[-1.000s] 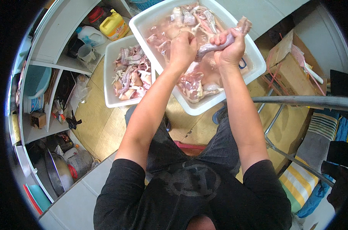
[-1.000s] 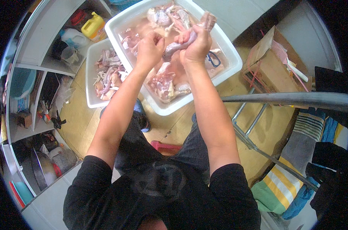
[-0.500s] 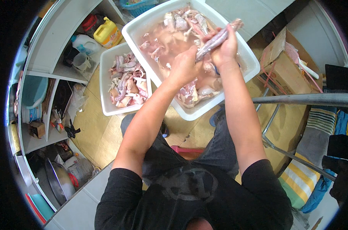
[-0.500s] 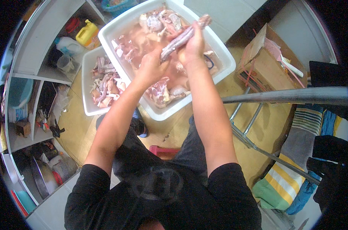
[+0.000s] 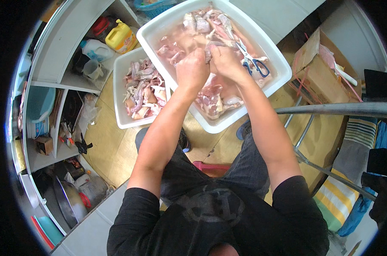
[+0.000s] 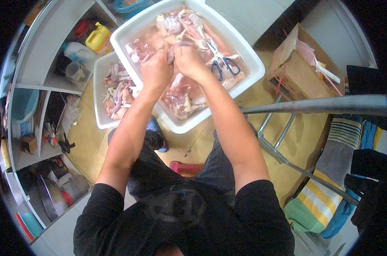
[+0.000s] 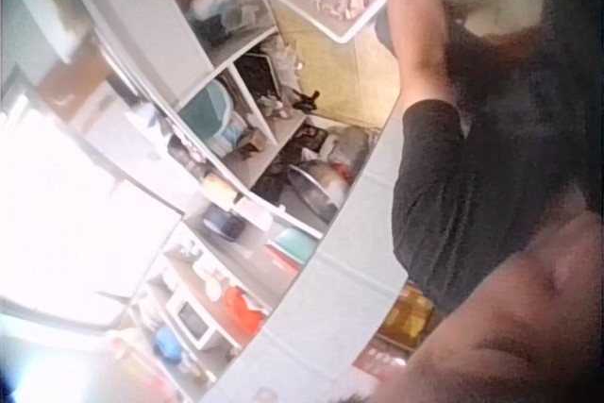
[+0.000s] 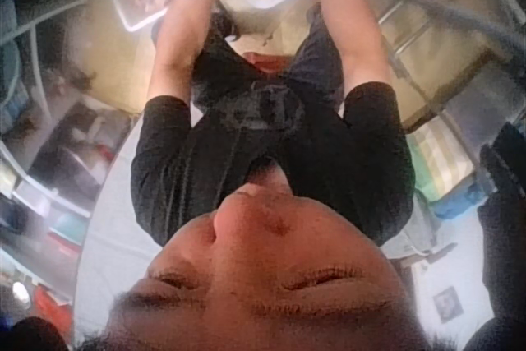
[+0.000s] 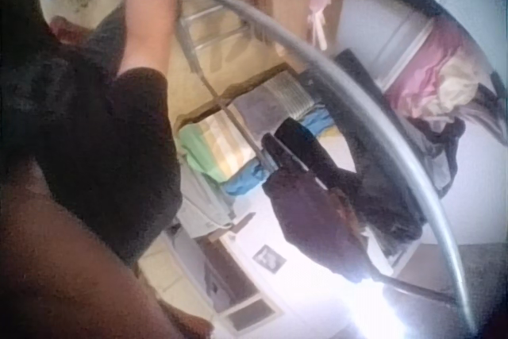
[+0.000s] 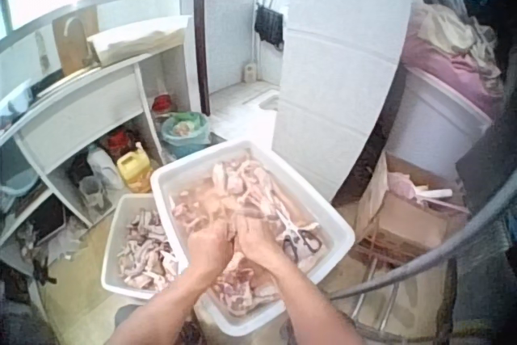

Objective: The person cleans and trims pieces of meat in a container of water by hand and using scissors, then places them into an adjacent bin.

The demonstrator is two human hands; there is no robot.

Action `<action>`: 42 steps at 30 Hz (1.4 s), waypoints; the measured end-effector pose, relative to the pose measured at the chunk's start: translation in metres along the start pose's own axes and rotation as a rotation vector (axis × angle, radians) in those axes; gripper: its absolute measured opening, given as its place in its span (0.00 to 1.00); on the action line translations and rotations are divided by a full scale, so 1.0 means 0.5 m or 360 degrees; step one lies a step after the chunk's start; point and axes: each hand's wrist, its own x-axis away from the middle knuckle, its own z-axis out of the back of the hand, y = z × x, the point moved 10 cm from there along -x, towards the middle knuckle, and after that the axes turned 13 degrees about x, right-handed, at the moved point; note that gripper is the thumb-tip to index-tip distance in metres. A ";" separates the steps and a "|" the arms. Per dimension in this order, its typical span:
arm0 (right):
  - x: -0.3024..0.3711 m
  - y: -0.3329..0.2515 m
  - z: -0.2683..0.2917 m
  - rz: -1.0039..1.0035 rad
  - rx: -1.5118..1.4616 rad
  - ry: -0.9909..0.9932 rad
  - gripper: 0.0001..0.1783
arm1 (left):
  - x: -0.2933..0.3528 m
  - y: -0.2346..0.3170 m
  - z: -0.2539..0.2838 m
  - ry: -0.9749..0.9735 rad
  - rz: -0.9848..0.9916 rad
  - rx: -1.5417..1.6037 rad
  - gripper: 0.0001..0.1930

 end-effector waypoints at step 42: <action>0.029 -0.022 0.050 0.0094 -0.0002 -0.0018 0.20 | 0.025 -0.044 -0.047 -0.0648 0.0931 0.1533 0.11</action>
